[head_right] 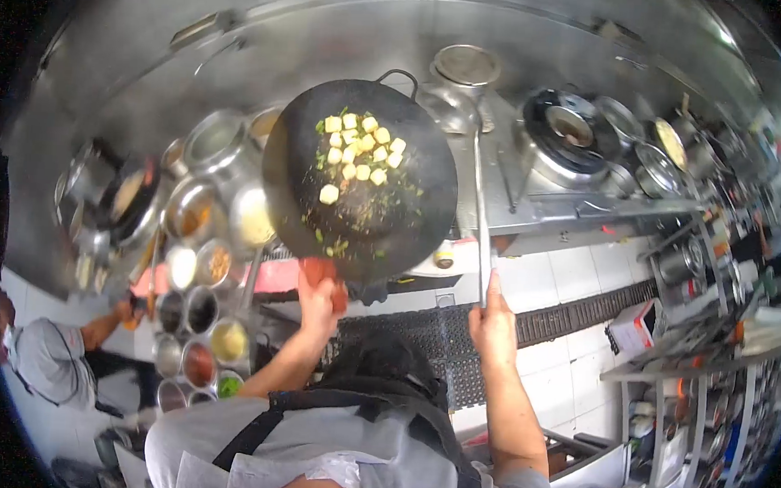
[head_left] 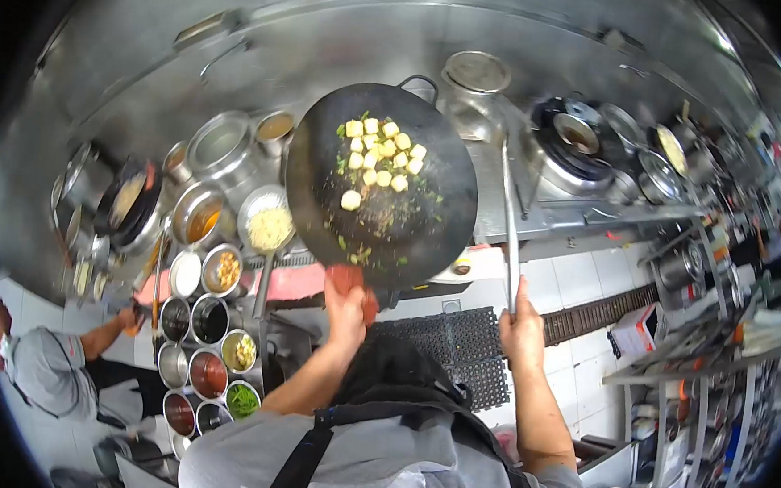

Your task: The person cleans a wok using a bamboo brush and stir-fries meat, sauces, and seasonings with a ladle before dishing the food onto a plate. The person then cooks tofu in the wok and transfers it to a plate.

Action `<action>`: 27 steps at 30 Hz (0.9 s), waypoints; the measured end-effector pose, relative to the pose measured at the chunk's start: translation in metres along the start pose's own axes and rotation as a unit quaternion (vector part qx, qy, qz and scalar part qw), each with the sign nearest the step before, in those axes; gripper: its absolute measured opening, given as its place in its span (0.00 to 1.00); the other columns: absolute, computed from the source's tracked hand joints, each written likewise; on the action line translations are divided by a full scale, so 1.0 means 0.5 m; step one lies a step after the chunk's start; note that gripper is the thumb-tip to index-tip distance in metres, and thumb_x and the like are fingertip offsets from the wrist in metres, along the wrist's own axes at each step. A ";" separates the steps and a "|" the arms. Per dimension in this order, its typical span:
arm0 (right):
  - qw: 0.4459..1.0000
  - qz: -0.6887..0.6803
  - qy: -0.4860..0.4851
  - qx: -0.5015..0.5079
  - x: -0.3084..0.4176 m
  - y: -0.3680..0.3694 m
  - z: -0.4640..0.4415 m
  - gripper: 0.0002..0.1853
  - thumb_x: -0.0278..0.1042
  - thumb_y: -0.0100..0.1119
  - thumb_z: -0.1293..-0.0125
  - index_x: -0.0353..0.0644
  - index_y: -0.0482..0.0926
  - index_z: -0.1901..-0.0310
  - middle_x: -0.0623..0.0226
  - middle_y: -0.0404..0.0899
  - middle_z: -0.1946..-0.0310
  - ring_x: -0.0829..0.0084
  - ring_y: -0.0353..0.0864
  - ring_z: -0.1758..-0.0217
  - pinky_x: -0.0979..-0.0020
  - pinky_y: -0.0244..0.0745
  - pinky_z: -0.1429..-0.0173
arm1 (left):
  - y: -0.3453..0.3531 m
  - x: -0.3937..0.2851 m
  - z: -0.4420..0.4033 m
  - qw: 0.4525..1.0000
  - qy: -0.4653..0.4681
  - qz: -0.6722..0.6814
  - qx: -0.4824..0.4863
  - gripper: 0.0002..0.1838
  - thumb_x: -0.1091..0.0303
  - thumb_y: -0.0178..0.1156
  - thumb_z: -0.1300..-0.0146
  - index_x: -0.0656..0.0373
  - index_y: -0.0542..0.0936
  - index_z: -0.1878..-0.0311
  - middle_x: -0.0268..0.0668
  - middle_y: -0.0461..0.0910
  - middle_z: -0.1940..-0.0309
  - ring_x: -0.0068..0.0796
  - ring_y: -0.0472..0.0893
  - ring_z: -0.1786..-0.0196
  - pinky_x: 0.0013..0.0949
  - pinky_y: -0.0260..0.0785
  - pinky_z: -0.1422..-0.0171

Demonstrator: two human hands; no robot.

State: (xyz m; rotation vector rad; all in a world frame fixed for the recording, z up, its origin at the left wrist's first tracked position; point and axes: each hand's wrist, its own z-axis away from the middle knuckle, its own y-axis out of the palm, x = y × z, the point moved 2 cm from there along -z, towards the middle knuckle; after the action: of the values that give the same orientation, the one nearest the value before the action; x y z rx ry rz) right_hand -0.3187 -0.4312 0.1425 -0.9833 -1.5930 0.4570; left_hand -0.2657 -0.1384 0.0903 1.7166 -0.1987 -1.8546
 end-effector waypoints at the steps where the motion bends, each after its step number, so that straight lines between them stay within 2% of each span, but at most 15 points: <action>1: 0.999 0.004 0.034 0.015 -0.018 0.003 0.015 0.36 0.23 0.54 0.43 0.40 0.59 0.29 0.41 0.80 0.66 0.45 0.82 0.65 0.55 0.75 0.55 | -0.001 0.032 0.037 1.000 0.021 -0.007 0.015 0.28 0.84 0.49 0.49 0.56 0.62 0.43 0.38 0.72 0.62 0.29 0.75 0.73 0.32 0.69 0.76; 2: 0.998 0.018 0.026 0.046 -0.042 0.008 0.033 0.37 0.23 0.55 0.42 0.40 0.57 0.28 0.46 0.81 0.70 0.52 0.82 0.73 0.58 0.77 0.64 | -0.003 0.071 0.063 0.999 0.041 -0.013 0.027 0.29 0.83 0.49 0.49 0.56 0.61 0.42 0.39 0.72 0.61 0.30 0.76 0.71 0.33 0.71 0.73; 3: 0.976 -0.115 0.139 0.124 -0.035 -0.007 0.059 0.36 0.23 0.55 0.41 0.39 0.59 0.29 0.52 0.80 0.74 0.59 0.80 0.77 0.61 0.75 0.71 | 0.002 0.106 0.084 0.998 0.008 -0.051 0.041 0.28 0.84 0.50 0.50 0.57 0.63 0.43 0.39 0.72 0.61 0.31 0.76 0.69 0.35 0.72 0.72; 4: 0.916 -0.247 0.248 0.198 -0.025 -0.017 0.094 0.35 0.23 0.55 0.41 0.39 0.61 0.30 0.58 0.79 0.77 0.66 0.78 0.82 0.65 0.74 0.77 | 0.028 0.105 0.099 0.997 -0.002 -0.057 0.053 0.28 0.84 0.50 0.50 0.57 0.63 0.43 0.39 0.72 0.61 0.31 0.76 0.69 0.35 0.72 0.72; 6: 0.783 -0.495 0.301 0.227 -0.039 -0.023 0.186 0.32 0.24 0.55 0.39 0.40 0.63 0.31 0.66 0.75 0.76 0.78 0.73 0.84 0.73 0.69 0.82 | 0.104 0.084 0.110 0.994 -0.074 -0.035 0.068 0.24 0.81 0.49 0.51 0.57 0.68 0.47 0.36 0.73 0.67 0.30 0.77 0.73 0.32 0.69 0.76; 8: 0.679 -0.601 0.372 0.197 -0.069 -0.055 0.285 0.33 0.23 0.55 0.40 0.38 0.61 0.31 0.69 0.72 0.78 0.76 0.72 0.84 0.75 0.69 0.83 | 0.126 0.080 0.121 0.974 -0.169 -0.083 0.129 0.19 0.78 0.50 0.49 0.58 0.70 0.51 0.35 0.73 0.70 0.29 0.77 0.75 0.31 0.66 0.80; 12: 0.618 -0.606 0.498 0.058 -0.076 -0.163 0.505 0.39 0.26 0.57 0.41 0.33 0.52 0.29 0.66 0.72 0.76 0.75 0.72 0.84 0.75 0.67 0.85 | 0.112 0.160 0.207 0.928 -0.282 -0.167 0.176 0.18 0.76 0.52 0.50 0.58 0.72 0.53 0.35 0.73 0.69 0.29 0.77 0.75 0.29 0.59 0.85; 13: 0.614 -0.608 0.501 0.042 -0.062 -0.173 0.543 0.38 0.26 0.56 0.41 0.32 0.53 0.29 0.66 0.72 0.77 0.75 0.72 0.85 0.75 0.67 0.85 | 0.123 0.159 0.220 0.909 -0.313 -0.181 0.208 0.18 0.79 0.52 0.50 0.61 0.69 0.52 0.37 0.73 0.68 0.31 0.77 0.76 0.32 0.65 0.84; 16: 0.612 -0.606 0.502 -0.077 -0.034 -0.231 0.670 0.34 0.24 0.54 0.43 0.35 0.62 0.32 0.68 0.71 0.78 0.77 0.70 0.86 0.76 0.67 0.84 | 0.161 0.255 0.286 0.868 -0.356 -0.207 0.277 0.21 0.78 0.54 0.52 0.60 0.72 0.50 0.38 0.74 0.68 0.33 0.78 0.77 0.29 0.66 0.83; 17: 0.606 -0.602 0.504 -0.124 -0.014 -0.243 0.708 0.35 0.24 0.54 0.42 0.35 0.61 0.31 0.69 0.70 0.78 0.77 0.70 0.86 0.76 0.68 0.84 | 0.177 0.265 0.303 0.827 -0.386 -0.215 0.348 0.21 0.79 0.53 0.53 0.61 0.73 0.52 0.39 0.74 0.68 0.34 0.78 0.74 0.31 0.70 0.77; 18: 0.607 -0.599 0.497 -0.162 -0.004 -0.238 0.755 0.35 0.24 0.54 0.42 0.35 0.61 0.30 0.69 0.70 0.78 0.77 0.71 0.85 0.76 0.68 0.84 | 0.191 0.297 0.324 0.825 -0.351 -0.201 0.394 0.21 0.80 0.53 0.55 0.62 0.73 0.52 0.39 0.74 0.67 0.33 0.77 0.72 0.32 0.72 0.72; 19: 0.585 -0.601 0.498 -0.220 0.018 -0.231 0.792 0.36 0.24 0.55 0.43 0.35 0.60 0.30 0.68 0.71 0.77 0.77 0.71 0.86 0.75 0.68 0.84 | 0.191 0.334 0.326 0.793 -0.395 -0.225 0.407 0.22 0.81 0.52 0.56 0.63 0.73 0.53 0.39 0.74 0.67 0.33 0.76 0.71 0.33 0.73 0.69; 24: 0.517 -0.562 0.496 -0.414 0.257 -0.126 0.767 0.38 0.24 0.57 0.43 0.34 0.57 0.29 0.65 0.72 0.76 0.75 0.71 0.87 0.75 0.67 0.85 | 0.298 0.228 0.298 0.667 -0.411 -0.235 0.576 0.23 0.81 0.50 0.55 0.63 0.71 0.51 0.39 0.74 0.65 0.34 0.76 0.71 0.34 0.71 0.70; 26: 0.461 -0.565 0.459 -0.508 0.331 -0.086 0.779 0.38 0.25 0.58 0.42 0.37 0.57 0.28 0.67 0.72 0.76 0.75 0.72 0.86 0.73 0.69 0.85 | 0.329 0.227 0.317 0.619 -0.418 -0.233 0.622 0.23 0.80 0.50 0.55 0.63 0.70 0.50 0.39 0.73 0.65 0.34 0.76 0.71 0.34 0.71 0.70; 27: 0.422 -0.570 0.446 -0.546 0.297 -0.117 0.823 0.39 0.24 0.58 0.43 0.35 0.56 0.28 0.66 0.72 0.77 0.74 0.72 0.87 0.73 0.68 0.86 | 0.376 0.279 0.399 0.592 -0.409 -0.232 0.654 0.23 0.80 0.50 0.55 0.63 0.70 0.50 0.39 0.73 0.65 0.34 0.76 0.71 0.34 0.71 0.70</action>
State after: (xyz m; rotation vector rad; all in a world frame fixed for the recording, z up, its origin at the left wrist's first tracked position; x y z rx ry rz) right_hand -0.7247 -0.2593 0.1644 -0.4694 -0.9443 -2.0005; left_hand -0.3923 -0.4184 0.0935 1.3978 -2.1321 -3.1460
